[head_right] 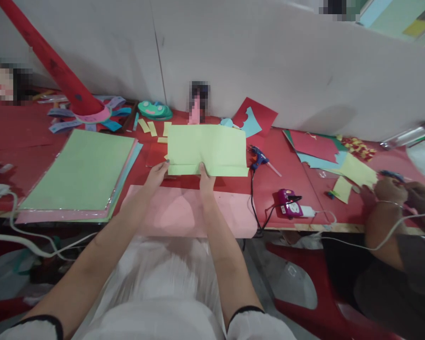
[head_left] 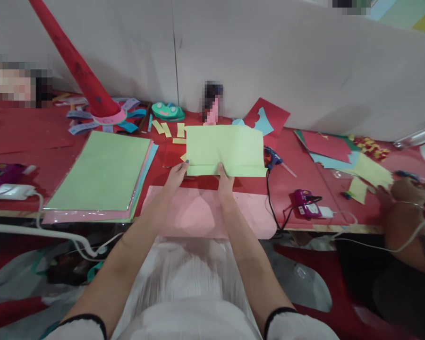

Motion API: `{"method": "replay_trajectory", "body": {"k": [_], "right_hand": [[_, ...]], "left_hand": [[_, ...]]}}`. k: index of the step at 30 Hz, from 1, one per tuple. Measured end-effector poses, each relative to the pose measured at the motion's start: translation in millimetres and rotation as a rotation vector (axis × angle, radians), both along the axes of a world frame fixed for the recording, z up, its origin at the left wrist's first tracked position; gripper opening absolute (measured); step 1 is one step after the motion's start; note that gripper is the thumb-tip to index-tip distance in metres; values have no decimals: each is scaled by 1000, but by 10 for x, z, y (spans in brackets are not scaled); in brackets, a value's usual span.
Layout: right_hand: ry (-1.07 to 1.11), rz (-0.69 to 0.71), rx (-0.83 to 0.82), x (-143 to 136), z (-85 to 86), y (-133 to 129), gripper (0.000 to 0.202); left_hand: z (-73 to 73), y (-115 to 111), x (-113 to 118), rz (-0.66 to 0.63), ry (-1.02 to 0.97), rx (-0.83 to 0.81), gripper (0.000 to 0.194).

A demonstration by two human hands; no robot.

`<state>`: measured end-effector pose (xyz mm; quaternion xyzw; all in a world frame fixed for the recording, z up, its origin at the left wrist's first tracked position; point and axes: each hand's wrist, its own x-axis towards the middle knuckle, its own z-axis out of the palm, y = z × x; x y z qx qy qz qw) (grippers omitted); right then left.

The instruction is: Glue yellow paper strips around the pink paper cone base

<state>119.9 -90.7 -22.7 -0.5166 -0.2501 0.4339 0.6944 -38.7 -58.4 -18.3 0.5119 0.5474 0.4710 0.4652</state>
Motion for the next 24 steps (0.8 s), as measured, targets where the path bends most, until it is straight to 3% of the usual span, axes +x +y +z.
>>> {"method": "replay_trajectory", "body": {"k": [3, 7, 9, 17, 24], "right_hand": [[-11, -4, 9, 1, 18, -9, 61], [12, -18, 12, 1, 5, 8, 57], [19, -12, 20, 0, -10, 18, 55], [0, -18, 23, 2, -64, 50, 52], [6, -43, 7, 15, -68, 58, 51]], "left_hand": [[53, -33, 7, -48, 38, -22, 38], [99, -55, 51, -207, -145, -160, 24], [94, -48, 70, -244, -174, -217, 26], [3, -36, 31, -193, -281, -198, 24], [106, -72, 39, -207, -255, -214, 27]]}}
